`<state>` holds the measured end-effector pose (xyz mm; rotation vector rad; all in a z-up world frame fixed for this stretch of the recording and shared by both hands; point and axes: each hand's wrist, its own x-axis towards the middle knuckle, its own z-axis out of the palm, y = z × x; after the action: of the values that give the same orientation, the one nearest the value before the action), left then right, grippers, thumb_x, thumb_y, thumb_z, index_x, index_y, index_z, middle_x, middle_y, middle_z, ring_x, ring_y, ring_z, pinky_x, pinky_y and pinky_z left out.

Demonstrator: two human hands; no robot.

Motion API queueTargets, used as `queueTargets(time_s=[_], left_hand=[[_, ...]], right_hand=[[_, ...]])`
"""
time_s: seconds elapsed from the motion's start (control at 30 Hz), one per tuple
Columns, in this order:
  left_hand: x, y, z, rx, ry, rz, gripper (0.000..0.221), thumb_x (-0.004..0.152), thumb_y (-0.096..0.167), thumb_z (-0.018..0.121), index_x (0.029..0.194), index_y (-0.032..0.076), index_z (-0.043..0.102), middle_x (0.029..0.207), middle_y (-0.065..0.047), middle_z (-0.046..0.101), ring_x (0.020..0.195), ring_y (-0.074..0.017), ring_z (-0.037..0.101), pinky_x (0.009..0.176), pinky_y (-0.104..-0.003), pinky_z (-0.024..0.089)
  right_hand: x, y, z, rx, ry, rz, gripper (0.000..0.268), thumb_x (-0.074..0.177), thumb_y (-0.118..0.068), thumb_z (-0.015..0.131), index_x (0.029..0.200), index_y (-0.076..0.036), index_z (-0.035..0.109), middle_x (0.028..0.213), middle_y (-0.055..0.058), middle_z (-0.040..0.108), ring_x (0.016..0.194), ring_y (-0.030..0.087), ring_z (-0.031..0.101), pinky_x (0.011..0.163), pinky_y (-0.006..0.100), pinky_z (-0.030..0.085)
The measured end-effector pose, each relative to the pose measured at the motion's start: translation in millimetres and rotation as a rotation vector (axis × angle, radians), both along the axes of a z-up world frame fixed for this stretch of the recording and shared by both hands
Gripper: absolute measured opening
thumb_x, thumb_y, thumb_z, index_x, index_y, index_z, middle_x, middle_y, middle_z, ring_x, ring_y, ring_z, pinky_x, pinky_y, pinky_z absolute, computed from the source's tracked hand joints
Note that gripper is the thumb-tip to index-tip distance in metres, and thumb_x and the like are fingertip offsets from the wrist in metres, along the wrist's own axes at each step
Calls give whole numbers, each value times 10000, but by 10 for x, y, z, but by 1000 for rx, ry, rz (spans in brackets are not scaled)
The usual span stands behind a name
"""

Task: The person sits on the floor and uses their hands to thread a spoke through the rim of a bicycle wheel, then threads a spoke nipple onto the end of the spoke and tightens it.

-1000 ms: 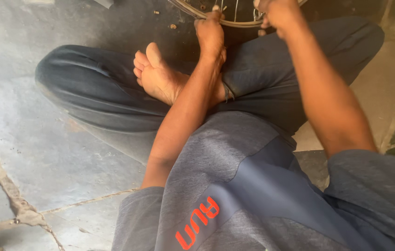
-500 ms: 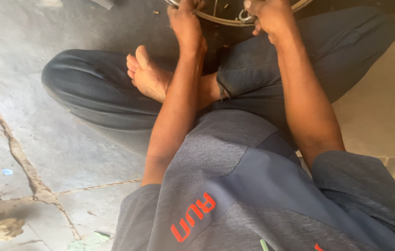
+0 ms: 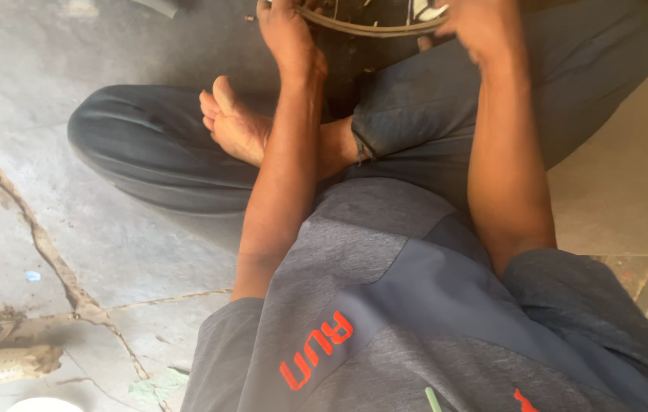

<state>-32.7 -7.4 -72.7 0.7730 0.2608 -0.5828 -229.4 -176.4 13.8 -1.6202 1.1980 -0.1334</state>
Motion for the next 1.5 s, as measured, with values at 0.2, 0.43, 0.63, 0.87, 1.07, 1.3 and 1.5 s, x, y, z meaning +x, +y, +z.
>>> queueTargets(time_s=[0.2,0.43,0.63,0.87,1.07,1.3,1.5], left_hand=[[10,-27,-7,135,72,-8,230,978,204,554,1101,15,508,757,-57,583,624,-167,566,600,-344,490],[8,-50,-1,61,82,-17,269,967,179,597,1145,16,477,793,-70,561,649,-186,581,615,-370,508],[24,-77,-57,90,33,11,279,938,169,608,1119,-1,481,800,-88,614,668,-215,643,616,-380,537],[-19,-79,-258,-30,-3,-4,318,1034,159,677,1111,-42,444,856,-77,527,716,-195,557,636,-373,461],[-17,-103,-78,72,100,-38,365,946,202,636,1199,-15,485,962,-190,664,767,-270,665,674,-423,559],[24,-27,152,144,106,-54,416,920,223,623,1224,-10,460,966,-168,667,790,-268,680,619,-388,545],[5,-24,134,79,108,-62,400,957,216,641,1220,-20,454,964,-180,625,771,-248,629,630,-383,528]], right_hand=[[-36,-87,-499,-167,145,32,96,951,-63,643,999,-6,705,733,43,670,560,109,624,508,287,519],[258,235,-78,-209,32,143,191,1041,-176,643,973,-1,682,767,80,692,602,174,688,552,309,564],[427,551,120,-790,-5,387,194,993,-107,716,1067,56,640,929,230,684,842,436,672,718,512,519],[528,622,67,-948,159,439,287,982,-54,674,1257,11,622,1117,223,695,1033,436,649,844,554,510],[484,600,-33,-965,201,452,321,952,-66,670,1264,-3,634,1115,216,715,976,424,684,799,538,539],[661,670,245,-813,283,363,439,955,-131,681,1357,13,578,1012,270,718,912,470,681,770,566,531],[840,581,335,-723,429,494,380,945,-169,716,1245,30,596,1004,266,720,946,465,681,802,561,529]])
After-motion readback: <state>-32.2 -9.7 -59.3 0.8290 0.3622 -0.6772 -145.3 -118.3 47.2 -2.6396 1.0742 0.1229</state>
